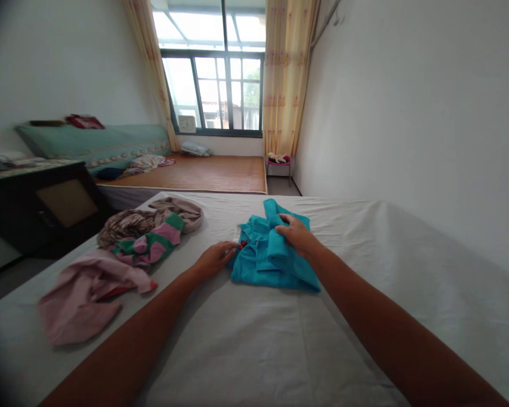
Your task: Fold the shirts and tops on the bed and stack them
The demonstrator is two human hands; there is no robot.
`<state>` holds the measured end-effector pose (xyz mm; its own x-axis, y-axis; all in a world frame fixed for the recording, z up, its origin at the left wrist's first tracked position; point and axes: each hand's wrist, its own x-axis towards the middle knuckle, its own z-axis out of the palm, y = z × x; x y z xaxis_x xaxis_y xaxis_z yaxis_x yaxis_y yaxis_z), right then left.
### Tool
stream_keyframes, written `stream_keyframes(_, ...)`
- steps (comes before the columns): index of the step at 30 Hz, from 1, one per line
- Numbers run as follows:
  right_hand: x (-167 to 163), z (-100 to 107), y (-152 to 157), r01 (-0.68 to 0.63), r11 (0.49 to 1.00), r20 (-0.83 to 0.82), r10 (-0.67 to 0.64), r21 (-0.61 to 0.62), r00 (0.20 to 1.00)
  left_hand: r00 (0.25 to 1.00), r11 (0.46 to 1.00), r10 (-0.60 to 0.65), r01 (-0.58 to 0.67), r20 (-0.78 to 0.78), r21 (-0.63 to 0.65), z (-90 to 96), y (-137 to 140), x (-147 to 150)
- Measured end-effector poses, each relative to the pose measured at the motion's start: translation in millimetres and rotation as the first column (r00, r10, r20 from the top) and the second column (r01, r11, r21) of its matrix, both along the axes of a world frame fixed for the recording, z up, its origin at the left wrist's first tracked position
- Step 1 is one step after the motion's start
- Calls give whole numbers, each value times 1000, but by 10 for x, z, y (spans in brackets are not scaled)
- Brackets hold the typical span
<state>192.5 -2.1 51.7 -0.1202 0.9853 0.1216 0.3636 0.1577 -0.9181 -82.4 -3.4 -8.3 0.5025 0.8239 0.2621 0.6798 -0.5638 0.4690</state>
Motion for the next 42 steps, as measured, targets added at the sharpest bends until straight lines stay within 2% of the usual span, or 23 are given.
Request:
stream_keyframes(4,-580,-131,15,24,992,-11,-25,-122,1000,998,1000,30,-30,51,-3,14,-3,-32)
stream_keyframes(7,-837,-187,-86,-138,967,-122,114,-216,986,995,998,60,-58,80,-26,28,8,-72)
stream_keyframes(9,-851,-186,-150,-266,939,-244,211,-219,946,991,994,103,-100,83,-40,40,15,-92)
stream_keyframes(10,-808,-175,-169,-290,937,-284,230,-193,931,987,990,137,-134,84,-46,48,15,-95)
stream_keyframes(13,-535,-137,-165,-205,972,-289,166,-114,943,971,975,218,-213,98,-59,75,-9,-59)
stream_keyframes(16,-184,-165,-118,-64,996,-149,53,-66,987,983,983,175,-172,51,-57,108,-58,16)
stream_keyframes(18,18,-246,-107,-9,999,92,4,50,996,993,991,120,-121,-18,-58,127,-80,50)
stream_keyframes(19,101,-303,-114,-17,990,244,-18,139,970,994,993,97,-100,-48,-69,136,-84,56)
stream_keyframes(21,227,-435,-150,-115,949,512,-54,294,857,993,990,74,-84,-88,-115,150,-80,46)
stream_keyframes(23,305,-555,-199,-215,911,657,-77,353,750,989,984,80,-99,-128,-148,171,-77,27)
stream_keyframes(25,350,-622,-231,-250,901,709,-84,353,700,975,987,115,-133,-188,-89,216,-89,32)
stream_keyframes(28,379,-599,-203,-271,895,717,-73,354,694,942,969,221,-183,-255,163,350,-136,152)
stream_keyframes(30,374,-543,-135,-293,885,704,-53,362,709,937,950,207,-124,-282,287,446,-167,307)
stream_keyframes(32,353,-510,-49,-307,876,698,-47,372,714,941,952,81,24,-328,305,483,-178,475)
stream_keyframes(35,331,-558,86,-320,880,717,-33,351,696,920,952,-75,181,-384,247,351,-149,627)
stream_keyframes(39,424,-731,282,-250,929,715,-20,271,699,932,964,-37,128,-361,232,6,-74,571)
stream_keyframes(42,543,-823,412,-156,961,674,-40,228,737,946,966,0,84,-325,246,-124,-43,492)
